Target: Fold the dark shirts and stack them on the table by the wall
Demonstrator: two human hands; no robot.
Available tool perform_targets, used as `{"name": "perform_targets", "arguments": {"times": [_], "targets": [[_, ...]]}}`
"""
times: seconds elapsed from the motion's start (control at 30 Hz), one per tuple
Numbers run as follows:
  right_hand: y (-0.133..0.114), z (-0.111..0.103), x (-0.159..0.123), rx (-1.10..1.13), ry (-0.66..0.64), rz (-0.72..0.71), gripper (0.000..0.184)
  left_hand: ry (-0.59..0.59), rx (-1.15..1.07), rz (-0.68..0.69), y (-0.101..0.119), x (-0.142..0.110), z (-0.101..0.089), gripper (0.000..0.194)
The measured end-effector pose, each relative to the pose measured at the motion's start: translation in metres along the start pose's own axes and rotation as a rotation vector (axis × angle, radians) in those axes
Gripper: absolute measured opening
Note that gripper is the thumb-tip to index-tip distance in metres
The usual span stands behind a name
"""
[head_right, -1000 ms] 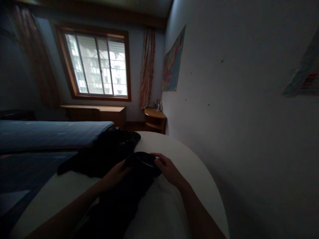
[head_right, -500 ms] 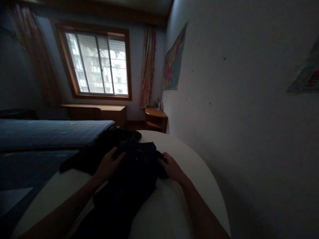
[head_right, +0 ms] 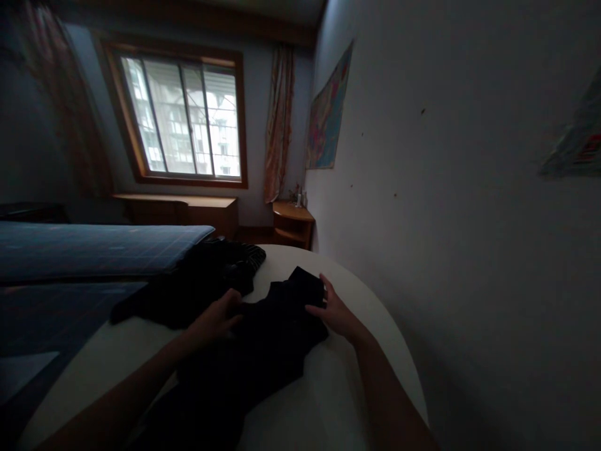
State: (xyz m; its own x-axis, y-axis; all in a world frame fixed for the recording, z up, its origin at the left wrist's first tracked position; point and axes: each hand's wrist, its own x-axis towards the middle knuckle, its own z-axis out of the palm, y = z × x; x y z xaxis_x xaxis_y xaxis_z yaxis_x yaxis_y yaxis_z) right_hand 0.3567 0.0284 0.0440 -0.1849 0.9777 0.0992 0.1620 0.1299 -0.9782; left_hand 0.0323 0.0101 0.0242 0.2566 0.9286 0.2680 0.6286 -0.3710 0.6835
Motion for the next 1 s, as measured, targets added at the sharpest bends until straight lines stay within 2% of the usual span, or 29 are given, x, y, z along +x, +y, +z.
{"name": "perform_targets", "arguments": {"times": [0.07, 0.13, 0.17, 0.23, 0.3, 0.37, 0.43, 0.5, 0.57, 0.6, 0.67, 0.73, 0.8, 0.87, 1.0], "targets": [[0.005, 0.000, -0.002, -0.074, -0.092, -0.056, 0.100, 0.127, 0.001, 0.115, -0.001, 0.005, -0.006, 0.013], [0.010, -0.005, 0.000, -0.147, -0.074, -0.082, 0.085, 0.288, -0.002, 0.162, -0.005, 0.010, -0.014, 0.023], [0.012, -0.010, 0.003, -0.178, -0.018, -0.077, 0.078, 0.367, -0.007, 0.160, -0.008, 0.012, -0.017, 0.026], [0.017, -0.021, 0.009, -0.214, 0.173, -0.069, 0.067, 0.466, -0.007, 0.128, -0.018, 0.016, -0.021, 0.035], [0.022, -0.032, 0.017, -0.238, 0.400, -0.124, 0.054, 0.466, 0.002, 0.097, -0.028, 0.018, -0.019, 0.055], [0.028, -0.039, 0.023, -0.271, 0.553, -0.204, 0.043, 0.409, 0.032, 0.083, -0.033, 0.017, -0.013, 0.072], [0.033, -0.040, 0.026, -0.291, 0.573, -0.198, 0.046, 0.354, 0.084, 0.094, -0.031, 0.013, -0.005, 0.077], [0.037, -0.036, 0.024, -0.315, 0.468, -0.121, 0.060, 0.331, 0.161, 0.138, -0.020, 0.007, 0.001, 0.072], [0.039, -0.032, 0.020, -0.409, 0.286, -0.091, 0.075, 0.276, 0.244, 0.226, -0.007, 0.000, 0.003, 0.063], [0.040, -0.030, 0.017, -0.480, 0.193, -0.101, 0.079, 0.207, 0.276, 0.280, -0.001, -0.002, 0.003, 0.060], [0.039, -0.028, 0.012, -0.624, 0.053, -0.126, 0.080, -0.013, 0.304, 0.368, 0.007, -0.007, 0.003, 0.058], [0.039, -0.029, 0.009, -0.722, -0.002, -0.112, 0.073, -0.239, 0.278, 0.372, 0.011, -0.010, 0.004, 0.062], [0.038, -0.030, 0.008, -0.774, 0.010, -0.086, 0.065, -0.371, 0.239, 0.315, 0.011, -0.011, 0.008, 0.066], [0.038, -0.033, 0.009, -0.798, 0.069, -0.074, 0.060, -0.427, 0.220, 0.284, 0.011, -0.011, 0.014, 0.060], [0.037, -0.043, 0.012, -0.785, 0.294, -0.104, 0.052, -0.515, 0.237, 0.399, 0.012, -0.010, 0.021, 0.032]]}}
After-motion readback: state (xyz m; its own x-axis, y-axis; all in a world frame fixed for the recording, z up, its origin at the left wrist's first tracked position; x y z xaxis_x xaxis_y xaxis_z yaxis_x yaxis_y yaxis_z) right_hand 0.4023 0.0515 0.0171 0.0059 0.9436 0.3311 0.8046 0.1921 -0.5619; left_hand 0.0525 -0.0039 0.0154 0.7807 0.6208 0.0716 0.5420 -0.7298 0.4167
